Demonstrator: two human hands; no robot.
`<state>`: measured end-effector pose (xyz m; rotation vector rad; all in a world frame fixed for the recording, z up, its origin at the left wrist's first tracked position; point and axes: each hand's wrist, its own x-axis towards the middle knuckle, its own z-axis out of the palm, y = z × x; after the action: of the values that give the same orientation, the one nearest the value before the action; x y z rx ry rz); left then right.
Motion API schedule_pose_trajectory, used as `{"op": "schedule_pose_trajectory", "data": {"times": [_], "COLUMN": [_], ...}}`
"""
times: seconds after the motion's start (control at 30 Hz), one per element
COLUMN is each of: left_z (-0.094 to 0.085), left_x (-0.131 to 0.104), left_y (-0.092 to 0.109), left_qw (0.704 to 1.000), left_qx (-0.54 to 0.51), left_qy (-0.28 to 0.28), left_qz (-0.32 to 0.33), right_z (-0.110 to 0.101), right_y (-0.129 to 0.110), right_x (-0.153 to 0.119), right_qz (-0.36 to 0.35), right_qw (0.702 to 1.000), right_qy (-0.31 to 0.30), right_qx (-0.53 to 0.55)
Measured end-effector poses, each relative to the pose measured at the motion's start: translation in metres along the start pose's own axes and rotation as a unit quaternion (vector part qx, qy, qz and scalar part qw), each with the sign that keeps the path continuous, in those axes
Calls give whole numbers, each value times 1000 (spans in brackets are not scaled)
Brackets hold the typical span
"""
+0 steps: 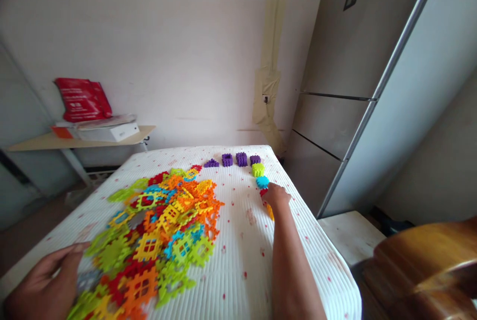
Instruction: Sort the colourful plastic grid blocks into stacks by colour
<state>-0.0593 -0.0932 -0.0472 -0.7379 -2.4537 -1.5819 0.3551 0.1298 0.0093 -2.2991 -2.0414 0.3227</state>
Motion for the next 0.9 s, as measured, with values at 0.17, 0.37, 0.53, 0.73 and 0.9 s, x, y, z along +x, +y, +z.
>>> {"op": "schedule_pose_trajectory", "data": {"times": [0.17, 0.37, 0.53, 0.73, 0.9], "left_z": [0, 4, 3, -2, 13], "left_x": [-5, -5, -5, -20, -28], "left_y": [19, 20, 23, 54, 74], "left_qw": [998, 995, 995, 937, 899], "left_qx": [-65, -78, -57, -81, -69], "left_qy": [-19, -15, -14, -146, -154], "left_qz": [13, 52, 86, 309, 404], "right_z": [5, 6, 2, -4, 21], "right_y": [-2, -6, -8, -35, -76], "right_x": [2, 1, -6, -20, -44], "right_qz": [11, 18, 19, -158, -446], "right_qw": [1000, 1000, 999, 974, 854], "right_qy": [8, 11, 29, 142, -136], "right_qx": [-6, -12, -11, 75, 231]}}
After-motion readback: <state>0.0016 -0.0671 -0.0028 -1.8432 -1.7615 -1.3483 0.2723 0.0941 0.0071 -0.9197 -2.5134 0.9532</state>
